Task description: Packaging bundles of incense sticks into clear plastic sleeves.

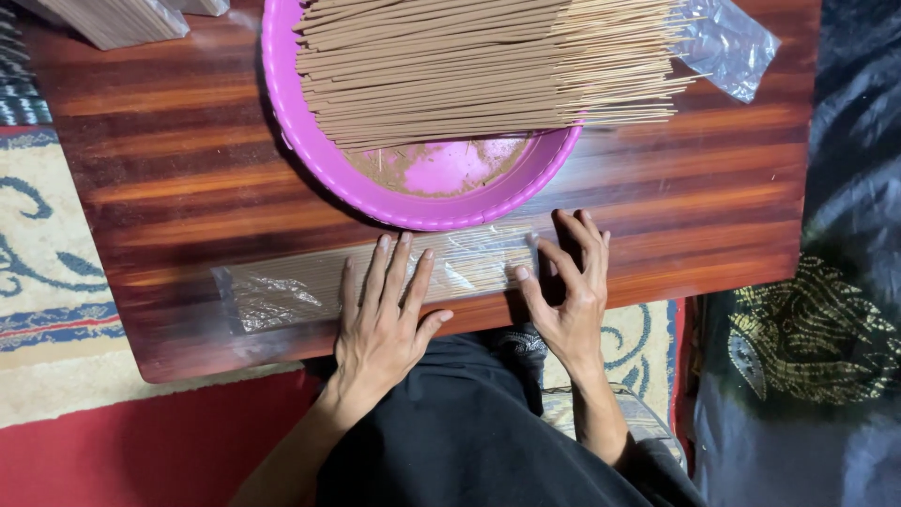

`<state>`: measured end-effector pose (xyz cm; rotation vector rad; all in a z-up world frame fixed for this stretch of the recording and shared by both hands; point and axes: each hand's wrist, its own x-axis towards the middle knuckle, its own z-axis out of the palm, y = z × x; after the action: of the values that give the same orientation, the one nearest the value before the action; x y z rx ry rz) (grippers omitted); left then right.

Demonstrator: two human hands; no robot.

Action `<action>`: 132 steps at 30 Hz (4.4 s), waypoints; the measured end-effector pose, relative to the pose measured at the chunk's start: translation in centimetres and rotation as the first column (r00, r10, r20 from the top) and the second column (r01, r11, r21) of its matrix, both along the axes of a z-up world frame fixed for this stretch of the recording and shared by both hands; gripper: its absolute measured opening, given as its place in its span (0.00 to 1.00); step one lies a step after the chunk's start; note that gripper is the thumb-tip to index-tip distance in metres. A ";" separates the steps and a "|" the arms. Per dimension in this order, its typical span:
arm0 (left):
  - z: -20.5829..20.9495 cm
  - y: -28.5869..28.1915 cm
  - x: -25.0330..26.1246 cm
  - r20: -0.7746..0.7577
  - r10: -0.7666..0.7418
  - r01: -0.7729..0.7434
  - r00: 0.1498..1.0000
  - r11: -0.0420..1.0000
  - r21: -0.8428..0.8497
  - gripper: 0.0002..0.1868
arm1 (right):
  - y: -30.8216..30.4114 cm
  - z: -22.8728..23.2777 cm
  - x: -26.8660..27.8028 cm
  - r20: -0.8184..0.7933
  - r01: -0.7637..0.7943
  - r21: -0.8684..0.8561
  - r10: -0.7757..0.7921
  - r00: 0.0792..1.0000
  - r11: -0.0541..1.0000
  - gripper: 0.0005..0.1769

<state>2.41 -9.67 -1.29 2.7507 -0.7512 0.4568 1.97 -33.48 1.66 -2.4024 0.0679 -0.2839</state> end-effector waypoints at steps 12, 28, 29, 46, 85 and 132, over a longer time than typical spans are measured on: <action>0.0 0.0 0.0 -0.001 0.011 -0.011 1.000 0.994 -0.104 0.32 | 0.3 -0.7 -0.7 0.152 0.105 -0.092 -0.090 0.984 0.990 0.12; 1.5 9.7 -1.2 -0.056 0.127 -0.133 0.990 0.983 -0.123 0.23 | 13.7 -1.8 -1.9 0.005 -0.366 -0.397 0.401 0.916 0.842 0.35; 1.3 10.3 -1.5 -0.059 0.159 -0.165 0.986 0.979 -0.121 0.24 | 14.4 -1.8 -1.9 -0.010 -0.375 -0.400 0.405 0.914 0.836 0.36; 0.7 20.7 -3.9 -0.095 0.430 -0.436 0.898 0.838 -0.329 0.21 | 24.7 -1.6 2.9 -0.096 -0.578 -0.423 0.600 0.795 0.698 0.30; 0.3 22.1 1.2 -0.222 0.414 -0.467 0.883 0.828 -0.310 0.20 | 29.3 -1.3 6.9 -0.101 -0.618 -0.286 0.619 0.779 0.732 0.32; 0.1 22.5 1.5 -0.259 0.320 -0.398 0.911 0.846 -0.355 0.23 | 29.2 -2.2 4.0 -0.064 -0.585 -0.297 0.596 0.801 0.755 0.33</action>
<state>3.88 12.83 -1.22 2.4858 -0.0663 0.3599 5.97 -4.30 -0.50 -2.5672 -0.8031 -0.0311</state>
